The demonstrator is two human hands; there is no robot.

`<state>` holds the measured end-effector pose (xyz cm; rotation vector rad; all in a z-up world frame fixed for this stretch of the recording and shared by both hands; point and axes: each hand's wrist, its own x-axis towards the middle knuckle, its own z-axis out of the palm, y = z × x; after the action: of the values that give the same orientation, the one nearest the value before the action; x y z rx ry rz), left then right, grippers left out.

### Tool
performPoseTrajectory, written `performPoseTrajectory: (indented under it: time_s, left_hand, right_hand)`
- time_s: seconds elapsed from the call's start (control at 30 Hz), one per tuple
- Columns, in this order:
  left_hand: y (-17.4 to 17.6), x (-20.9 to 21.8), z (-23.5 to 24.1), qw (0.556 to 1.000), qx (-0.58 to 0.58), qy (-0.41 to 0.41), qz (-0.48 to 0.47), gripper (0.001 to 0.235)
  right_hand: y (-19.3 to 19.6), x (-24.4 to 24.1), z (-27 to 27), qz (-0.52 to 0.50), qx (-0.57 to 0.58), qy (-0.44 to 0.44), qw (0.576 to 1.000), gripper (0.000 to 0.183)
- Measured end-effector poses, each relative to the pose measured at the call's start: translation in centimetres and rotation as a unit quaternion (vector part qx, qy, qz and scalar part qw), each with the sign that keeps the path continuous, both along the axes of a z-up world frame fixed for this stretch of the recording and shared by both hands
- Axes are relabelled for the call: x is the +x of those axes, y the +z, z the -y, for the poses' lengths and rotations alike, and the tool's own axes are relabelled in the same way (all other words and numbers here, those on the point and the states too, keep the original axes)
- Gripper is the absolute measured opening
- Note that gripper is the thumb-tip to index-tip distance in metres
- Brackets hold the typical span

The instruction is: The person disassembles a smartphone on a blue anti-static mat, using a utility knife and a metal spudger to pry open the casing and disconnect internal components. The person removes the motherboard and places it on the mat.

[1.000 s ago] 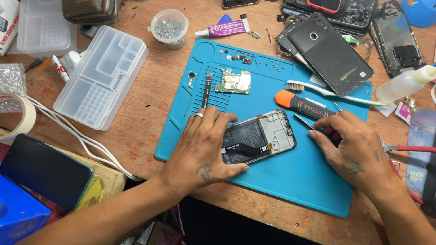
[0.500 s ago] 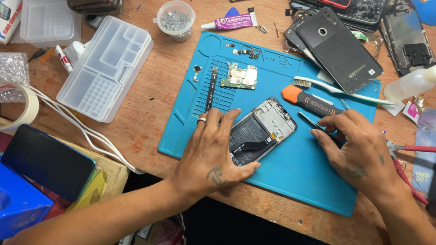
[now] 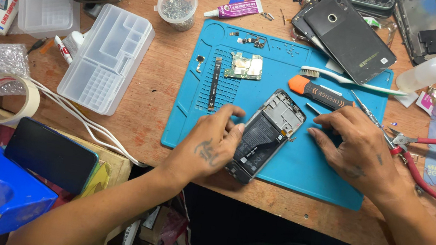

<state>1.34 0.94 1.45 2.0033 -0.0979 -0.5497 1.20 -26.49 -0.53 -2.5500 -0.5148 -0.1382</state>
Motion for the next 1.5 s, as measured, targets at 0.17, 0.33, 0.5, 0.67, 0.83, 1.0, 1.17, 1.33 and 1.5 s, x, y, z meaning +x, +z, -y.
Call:
performPoseTrajectory:
  time_s: [0.17,0.33,0.5,0.67,0.83,1.0,1.17,1.33,1.5]
  left_hand:
    - [-0.9,-0.4,0.2,0.998,-0.007,-0.055,-0.004,0.034]
    - [-1.0,-0.5,0.6,0.996,-0.051,-0.066,-0.018,0.03]
    - [-1.0,-1.0,0.7,0.99,-0.126,-0.041,0.054,0.024]
    - [-0.6,-1.0,0.8,0.975,-0.207,0.035,0.066,0.022]
    - [-0.5,-1.6,1.2,0.969,-0.23,0.05,0.067,0.023]
    - [-0.2,-1.2,1.3,0.975,-0.194,0.036,0.101,0.026]
    - [2.0,-1.1,0.6,0.994,0.1,-0.033,-0.015,0.039]
    - [3.0,-1.9,0.1,0.93,0.101,-0.113,0.335,0.049]
    - [1.9,-1.8,-0.1,0.879,0.132,-0.18,0.422,0.103]
  right_hand:
    - [-0.2,0.1,0.0,-0.002,0.0,0.004,1.0,0.02]
    - [0.0,-0.1,0.0,0.004,0.012,-0.001,1.0,0.019]
    - [-0.2,-0.6,0.2,-0.001,0.074,-0.041,0.996,0.011]
    - [-0.6,-0.4,0.8,-0.244,0.239,-0.069,0.937,0.024]
    - [-2.2,-1.0,-0.5,-0.43,0.422,0.028,0.798,0.041]
    - [-3.0,-1.5,-0.4,-0.442,0.463,0.025,0.768,0.043]
    - [-2.9,-0.1,1.1,-0.432,0.442,0.035,0.785,0.051]
    - [-2.3,0.8,1.9,-0.463,0.356,0.045,0.81,0.054]
    - [-0.9,0.4,1.7,-0.481,0.273,0.091,0.828,0.051]
